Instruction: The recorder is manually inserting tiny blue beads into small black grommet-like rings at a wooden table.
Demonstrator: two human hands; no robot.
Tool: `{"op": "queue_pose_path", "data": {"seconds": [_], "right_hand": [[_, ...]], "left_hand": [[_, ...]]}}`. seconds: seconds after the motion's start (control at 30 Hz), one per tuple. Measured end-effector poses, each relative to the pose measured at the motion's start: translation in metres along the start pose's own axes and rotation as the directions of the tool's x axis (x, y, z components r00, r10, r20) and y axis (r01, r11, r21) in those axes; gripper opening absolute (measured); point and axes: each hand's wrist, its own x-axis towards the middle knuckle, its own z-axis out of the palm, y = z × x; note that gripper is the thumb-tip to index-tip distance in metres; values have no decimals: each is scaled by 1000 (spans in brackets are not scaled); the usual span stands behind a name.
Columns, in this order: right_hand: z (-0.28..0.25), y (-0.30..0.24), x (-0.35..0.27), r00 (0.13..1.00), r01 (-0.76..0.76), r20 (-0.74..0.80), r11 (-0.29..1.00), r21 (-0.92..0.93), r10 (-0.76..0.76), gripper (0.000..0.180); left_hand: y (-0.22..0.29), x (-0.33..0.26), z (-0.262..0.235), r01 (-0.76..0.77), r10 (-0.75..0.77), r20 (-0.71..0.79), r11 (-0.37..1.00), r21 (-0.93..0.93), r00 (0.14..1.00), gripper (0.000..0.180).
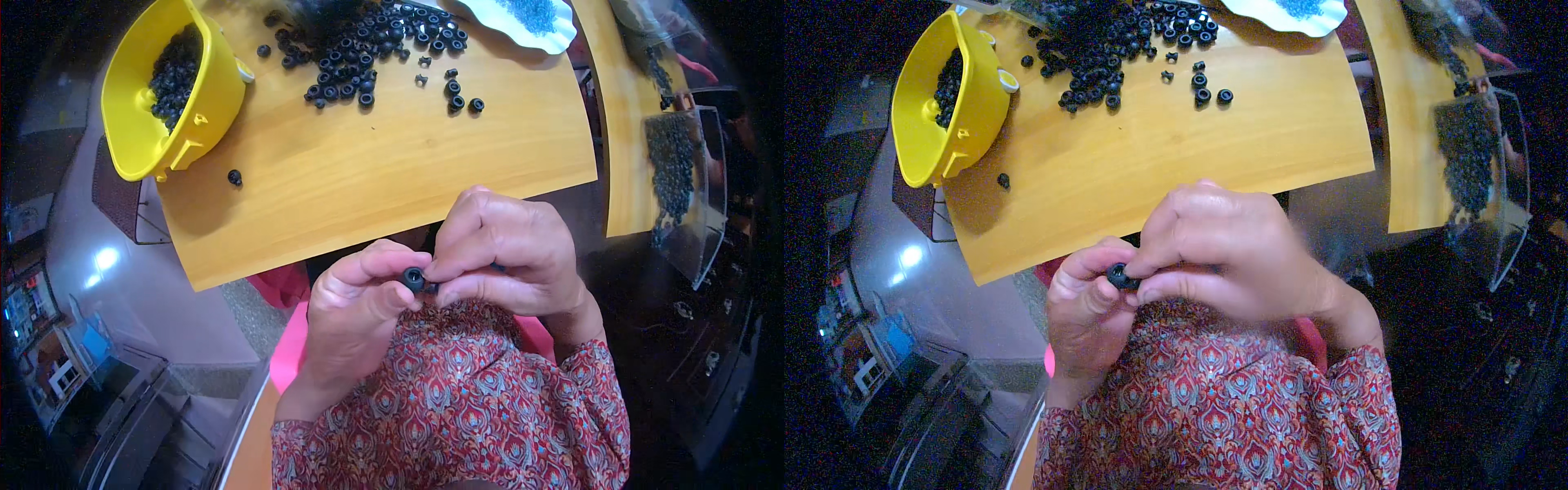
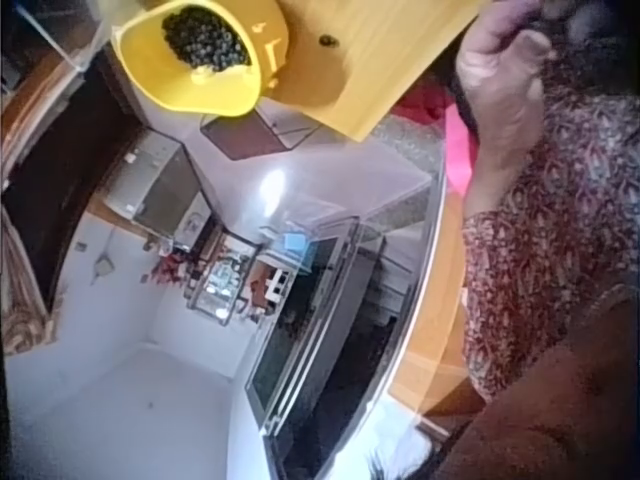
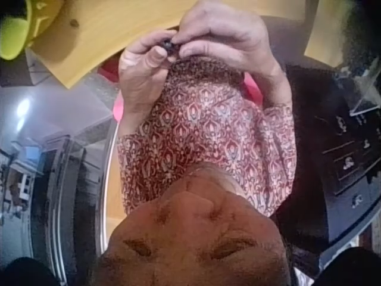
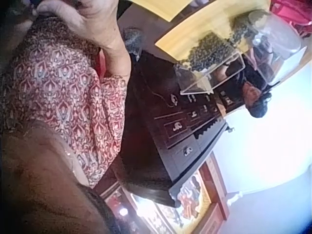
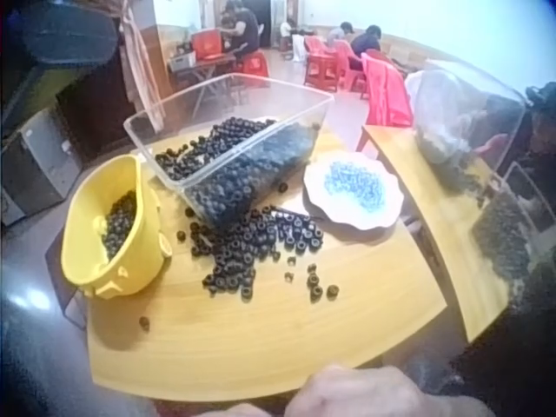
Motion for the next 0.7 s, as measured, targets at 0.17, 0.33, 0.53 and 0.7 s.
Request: {"op": "queue_pose_path", "data": {"seconds": [0.17, 0.33, 0.53, 0.7], "right_hand": [[-3, 0, 4, 999, -41, 33, 999, 14, 41, 25], [-7, 5, 8, 994, -82, 75, 995, 57, 77, 31], [-7, 8, 11, 981, 27, 191, 998, 65, -39, 38], [-7, 7, 12, 978, 126, 163, 991, 49, -133, 28]], "left_hand": [[-8, 1, -2, -34, 34, -2, 999, -27, 999, 24], [-8, 4, -5, -128, 125, 38, 988, 90, 991, 21], [-6, 4, -1, -98, 97, 13, 991, 96, 995, 23], [-15, 2, -2, -136, 131, 47, 984, 115, 990, 23]]}}
